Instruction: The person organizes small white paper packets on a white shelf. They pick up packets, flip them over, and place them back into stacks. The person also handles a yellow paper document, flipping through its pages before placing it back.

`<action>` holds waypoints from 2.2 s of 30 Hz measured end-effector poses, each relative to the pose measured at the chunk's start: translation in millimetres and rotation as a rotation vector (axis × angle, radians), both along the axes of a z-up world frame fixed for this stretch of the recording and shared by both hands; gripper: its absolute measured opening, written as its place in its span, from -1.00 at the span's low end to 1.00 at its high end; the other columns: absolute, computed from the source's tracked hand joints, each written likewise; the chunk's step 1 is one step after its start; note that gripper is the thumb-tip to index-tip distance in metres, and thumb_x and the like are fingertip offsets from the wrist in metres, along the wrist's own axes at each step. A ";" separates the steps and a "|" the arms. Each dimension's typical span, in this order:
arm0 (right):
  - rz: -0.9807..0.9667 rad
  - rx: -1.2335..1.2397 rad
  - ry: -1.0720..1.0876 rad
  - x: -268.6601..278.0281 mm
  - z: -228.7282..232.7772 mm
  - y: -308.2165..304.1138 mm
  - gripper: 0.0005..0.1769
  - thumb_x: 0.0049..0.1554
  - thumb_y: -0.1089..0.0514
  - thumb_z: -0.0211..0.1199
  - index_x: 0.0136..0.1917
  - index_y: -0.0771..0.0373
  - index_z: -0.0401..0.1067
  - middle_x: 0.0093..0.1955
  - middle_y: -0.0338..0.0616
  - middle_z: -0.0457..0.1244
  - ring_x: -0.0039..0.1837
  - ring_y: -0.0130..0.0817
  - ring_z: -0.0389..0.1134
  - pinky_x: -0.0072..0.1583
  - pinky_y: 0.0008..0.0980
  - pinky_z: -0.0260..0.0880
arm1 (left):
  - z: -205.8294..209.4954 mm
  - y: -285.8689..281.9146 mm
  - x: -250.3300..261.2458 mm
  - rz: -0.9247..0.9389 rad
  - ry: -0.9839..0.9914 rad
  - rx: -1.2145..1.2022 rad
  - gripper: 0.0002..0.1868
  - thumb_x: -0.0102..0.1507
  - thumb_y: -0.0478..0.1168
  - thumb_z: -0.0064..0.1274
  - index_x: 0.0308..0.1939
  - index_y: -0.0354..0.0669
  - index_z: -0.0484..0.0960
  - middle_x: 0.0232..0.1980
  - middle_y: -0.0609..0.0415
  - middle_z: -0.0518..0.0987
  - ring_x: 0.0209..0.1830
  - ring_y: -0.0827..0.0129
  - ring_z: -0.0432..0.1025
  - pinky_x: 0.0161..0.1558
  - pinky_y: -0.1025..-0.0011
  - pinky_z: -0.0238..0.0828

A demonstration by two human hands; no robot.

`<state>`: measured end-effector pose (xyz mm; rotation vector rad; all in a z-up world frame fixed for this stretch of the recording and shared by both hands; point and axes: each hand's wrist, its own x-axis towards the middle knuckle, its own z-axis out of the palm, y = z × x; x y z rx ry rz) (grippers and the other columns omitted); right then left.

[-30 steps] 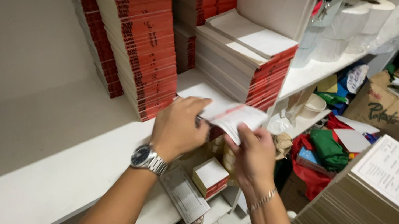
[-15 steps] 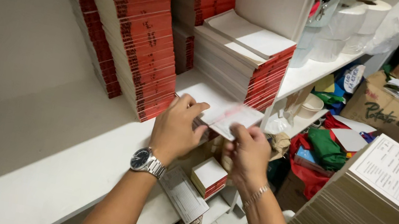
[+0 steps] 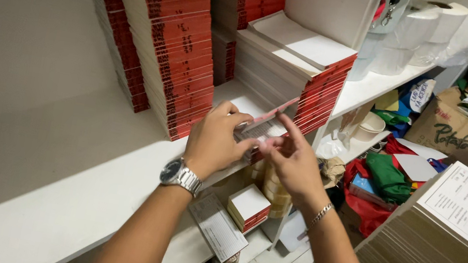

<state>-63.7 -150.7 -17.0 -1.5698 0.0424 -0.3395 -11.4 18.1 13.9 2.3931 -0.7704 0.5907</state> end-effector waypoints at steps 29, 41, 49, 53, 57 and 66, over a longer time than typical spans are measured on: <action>-0.164 0.528 0.024 -14.1 -90.7 -39.6 -0.48 0.01 0.41 0.34 0.26 0.43 0.37 -0.06 0.16 0.35 -0.16 0.04 0.45 -0.17 0.14 0.51 | -53.8 -18.5 -50.1 -0.399 -0.843 0.184 -0.88 0.21 -0.22 -0.11 -0.35 -0.13 0.52 -0.39 0.12 0.36 -0.39 0.27 0.38 -0.46 0.37 0.32; 0.086 -0.615 -0.283 -89.8 29.9 -39.4 -0.75 0.12 0.16 0.27 0.07 0.15 0.63 0.00 -0.32 0.53 -0.04 -0.47 0.50 0.01 -0.41 0.46 | -48.8 84.6 -30.2 -0.311 0.520 -0.719 0.31 -0.07 -0.29 0.44 0.61 -0.08 -0.12 0.64 -0.21 0.07 0.65 0.14 -0.01 0.51 0.25 -0.01; 0.093 -0.263 -0.235 -12.0 18.7 48.3 -0.76 0.00 0.24 0.48 -0.03 0.14 0.58 -0.13 -0.34 0.45 -0.08 -0.52 0.44 0.05 -0.51 0.45 | -31.1 155.0 -91.8 0.476 0.356 -0.823 -0.77 0.04 -0.24 0.39 -0.27 -0.27 0.80 -0.22 0.10 0.77 -0.14 0.48 0.58 0.03 0.45 0.45; 0.242 0.041 -0.205 25.9 -18.8 90.2 -0.72 0.03 0.37 0.46 -0.01 0.18 0.48 -0.22 -0.33 0.31 -0.16 -0.52 0.31 -0.05 -0.54 0.34 | -72.5 194.3 -88.3 0.660 0.232 -0.535 -0.22 0.13 0.14 0.36 -0.74 -0.11 0.05 -0.67 0.18 0.03 -0.62 0.39 -0.05 -0.57 0.19 -0.08; 0.222 -0.025 -0.054 20.8 -16.9 107.6 -0.59 0.02 0.49 0.26 0.08 0.12 0.46 -0.22 -0.25 0.31 -0.23 -0.47 0.25 -0.17 -0.51 0.21 | -64.3 194.2 -98.9 0.609 0.345 -0.691 -0.71 0.18 -0.07 0.25 -0.06 0.01 0.63 -0.36 0.17 0.47 -0.44 0.41 0.31 -0.29 0.39 0.28; 0.328 0.104 -0.109 16.1 -22.5 118.2 -0.24 -0.10 0.55 -0.03 0.35 0.13 0.32 0.11 -0.08 0.33 0.08 -0.38 0.33 0.04 -0.49 0.30 | -58.5 175.4 -102.3 0.354 0.290 -0.994 -0.74 0.21 -0.38 0.03 -0.04 -0.03 0.55 0.04 0.13 0.59 0.11 0.34 0.45 0.23 0.40 0.27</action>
